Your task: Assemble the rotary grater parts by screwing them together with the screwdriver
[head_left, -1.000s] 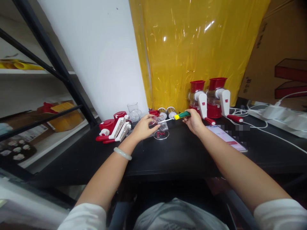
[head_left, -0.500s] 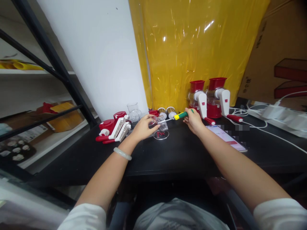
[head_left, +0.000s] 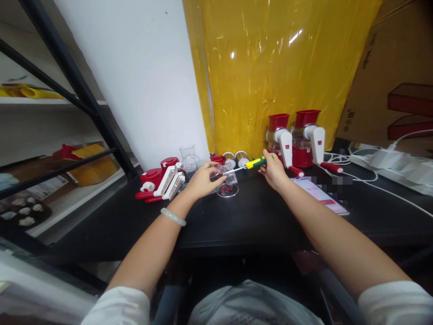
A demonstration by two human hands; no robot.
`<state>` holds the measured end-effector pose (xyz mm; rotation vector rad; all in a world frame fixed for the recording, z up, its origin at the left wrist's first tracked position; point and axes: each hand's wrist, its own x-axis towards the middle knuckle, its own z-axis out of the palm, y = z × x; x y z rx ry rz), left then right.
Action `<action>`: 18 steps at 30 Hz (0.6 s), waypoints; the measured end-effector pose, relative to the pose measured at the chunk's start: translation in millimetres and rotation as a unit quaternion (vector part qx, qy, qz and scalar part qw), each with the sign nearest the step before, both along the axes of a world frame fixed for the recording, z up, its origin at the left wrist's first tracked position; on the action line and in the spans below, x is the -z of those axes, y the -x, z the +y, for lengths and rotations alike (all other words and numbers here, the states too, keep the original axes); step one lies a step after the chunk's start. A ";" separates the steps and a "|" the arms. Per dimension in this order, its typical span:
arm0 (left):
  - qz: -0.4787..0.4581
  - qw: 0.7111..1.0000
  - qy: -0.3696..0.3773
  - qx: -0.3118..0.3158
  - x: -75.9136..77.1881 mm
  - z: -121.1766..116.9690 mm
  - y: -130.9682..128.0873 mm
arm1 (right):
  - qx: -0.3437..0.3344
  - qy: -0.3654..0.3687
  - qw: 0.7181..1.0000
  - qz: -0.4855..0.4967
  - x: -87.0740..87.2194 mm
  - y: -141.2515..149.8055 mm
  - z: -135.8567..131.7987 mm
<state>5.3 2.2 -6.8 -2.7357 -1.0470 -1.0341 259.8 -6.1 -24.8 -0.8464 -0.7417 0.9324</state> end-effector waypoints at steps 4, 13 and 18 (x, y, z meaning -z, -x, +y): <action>-0.003 1.000 0.001 0.000 -0.3 -0.5 0.2 | -0.009 -0.004 1.000 -0.015 1.6 -1.0 1.2; 0.002 1.000 0.008 -0.008 -0.7 -0.5 -0.1 | -0.022 0.008 0.999 0.045 -2.5 1.5 -0.3; 0.000 1.000 -0.001 0.000 -0.4 -0.4 0.0 | -0.015 0.007 0.999 0.044 -0.9 0.0 1.5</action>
